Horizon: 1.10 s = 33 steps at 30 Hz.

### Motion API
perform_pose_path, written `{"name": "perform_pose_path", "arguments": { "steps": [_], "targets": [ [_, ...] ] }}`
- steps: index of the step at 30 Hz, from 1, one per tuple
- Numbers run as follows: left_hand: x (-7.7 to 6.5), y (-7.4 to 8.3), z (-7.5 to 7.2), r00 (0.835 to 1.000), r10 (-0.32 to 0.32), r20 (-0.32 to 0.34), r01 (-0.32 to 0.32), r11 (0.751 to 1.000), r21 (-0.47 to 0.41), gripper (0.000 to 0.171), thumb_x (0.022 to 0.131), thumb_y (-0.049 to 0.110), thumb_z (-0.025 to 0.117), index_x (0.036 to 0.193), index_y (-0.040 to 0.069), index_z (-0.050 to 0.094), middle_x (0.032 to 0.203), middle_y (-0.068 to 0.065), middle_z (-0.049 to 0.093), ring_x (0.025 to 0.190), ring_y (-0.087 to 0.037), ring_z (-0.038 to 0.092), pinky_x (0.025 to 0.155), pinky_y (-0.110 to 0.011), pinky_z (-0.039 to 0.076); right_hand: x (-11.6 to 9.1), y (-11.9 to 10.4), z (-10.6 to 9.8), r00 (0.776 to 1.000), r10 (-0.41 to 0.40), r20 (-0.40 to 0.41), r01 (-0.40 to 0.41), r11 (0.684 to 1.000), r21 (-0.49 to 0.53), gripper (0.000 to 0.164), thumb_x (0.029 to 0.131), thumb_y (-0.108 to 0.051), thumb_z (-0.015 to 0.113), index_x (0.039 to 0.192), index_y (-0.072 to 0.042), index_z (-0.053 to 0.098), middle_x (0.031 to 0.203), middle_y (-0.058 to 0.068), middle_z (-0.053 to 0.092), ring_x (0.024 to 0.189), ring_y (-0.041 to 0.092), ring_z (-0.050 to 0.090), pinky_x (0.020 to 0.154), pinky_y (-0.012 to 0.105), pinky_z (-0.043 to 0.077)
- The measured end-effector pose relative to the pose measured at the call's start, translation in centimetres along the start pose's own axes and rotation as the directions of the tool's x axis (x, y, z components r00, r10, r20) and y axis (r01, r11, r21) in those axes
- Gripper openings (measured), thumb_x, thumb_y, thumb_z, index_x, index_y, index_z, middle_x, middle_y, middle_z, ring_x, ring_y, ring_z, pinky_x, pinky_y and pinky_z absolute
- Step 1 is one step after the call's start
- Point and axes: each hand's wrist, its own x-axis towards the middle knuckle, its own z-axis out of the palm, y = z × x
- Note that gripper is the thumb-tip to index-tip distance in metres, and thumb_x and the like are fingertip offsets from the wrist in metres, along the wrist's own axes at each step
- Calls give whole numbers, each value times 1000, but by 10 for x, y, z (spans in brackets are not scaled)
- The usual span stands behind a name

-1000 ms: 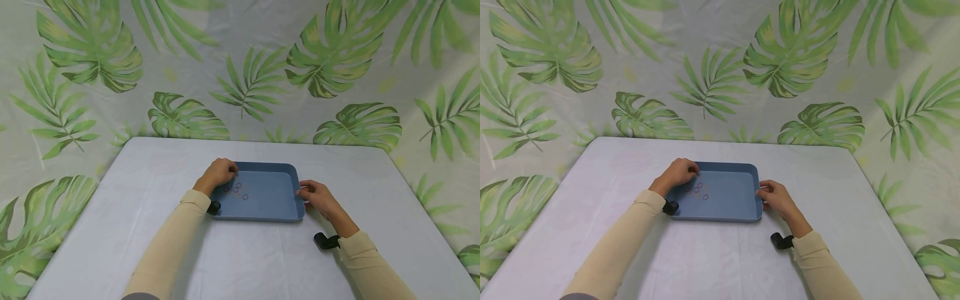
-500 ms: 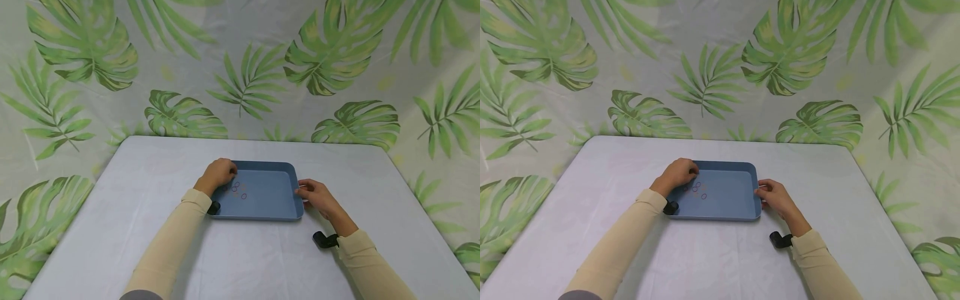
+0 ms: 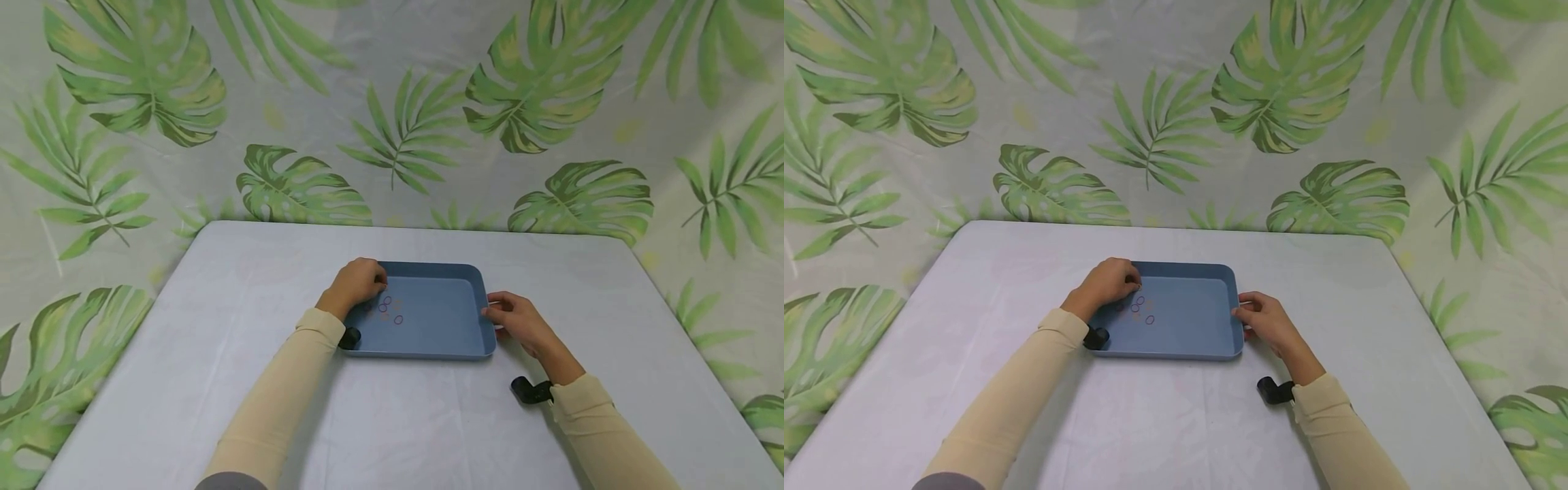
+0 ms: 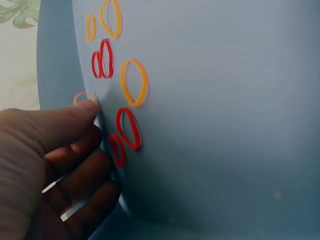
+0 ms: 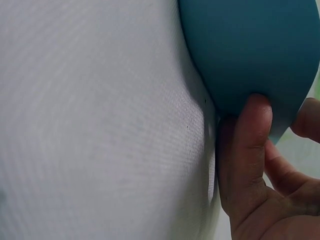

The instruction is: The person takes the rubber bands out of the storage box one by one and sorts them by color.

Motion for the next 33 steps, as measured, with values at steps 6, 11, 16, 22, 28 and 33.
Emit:
{"name": "perform_pose_path", "arguments": {
  "steps": [6, 11, 16, 22, 28, 33],
  "targets": [
    [0, -1, -11, 995, 44, -88, -55, 990, -131, 13, 92, 20, 71, 100, 12, 79, 102, -4, 76, 91, -19, 69, 84, -35, 55, 2, -1, -1, 1000, 8, 11, -8, 1000, -14, 52, 98, -18, 59, 143, 4, 44, 132, 26, 56, 100, 17, 66, 75, 26, 55],
    [-9, 8, -35, 983, 89, -161, -134, 945, -299, 13, 92, 18, 70, 100, 12, 79, 101, -5, 76, 89, -21, 70, 78, -34, 56, 4, 0, -2, 1000, 5, 21, -5, 1000, -16, 52, 98, -17, 58, 143, 4, 43, 132, 26, 56, 100, 17, 66, 74, 26, 55],
    [-25, 18, -56, 974, 130, -185, -195, 898, -396, 12, 92, 18, 71, 100, 14, 78, 102, -3, 76, 91, -19, 69, 81, -33, 57, 5, 0, -3, 1000, 6, 24, -6, 1000, -18, 53, 98, -17, 58, 143, 5, 42, 132, 26, 56, 100, 17, 66, 74, 26, 55],
    [-46, 28, -72, 972, 169, -165, -231, 820, -523, 11, 91, 17, 72, 99, 12, 78, 104, -3, 75, 94, -15, 69, 83, -31, 58, 5, 1, -4, 1000, 7, 24, -7, 1000, -16, 53, 98, -18, 59, 143, 4, 42, 131, 25, 57, 102, 18, 65, 74, 26, 55],
    [-61, 31, -78, 967, 201, -159, -255, 787, -561, 10, 91, 17, 73, 99, 13, 78, 106, -2, 74, 93, -13, 67, 82, -34, 56, 6, 1, -5, 999, 4, 32, -4, 1000, -18, 54, 99, -19, 59, 144, 4, 42, 132, 25, 56, 104, 19, 65, 75, 26, 55],
    [-71, 30, -83, 963, 210, -171, -270, 783, -560, 8, 91, 18, 73, 97, 18, 78, 105, 1, 73, 91, -13, 66, 81, -40, 56, 8, 1, -6, 1000, -3, 31, 3, 1000, -14, 54, 99, -19, 59, 144, 5, 42, 130, 25, 57, 103, 19, 65, 75, 26, 56]
  ]
}}
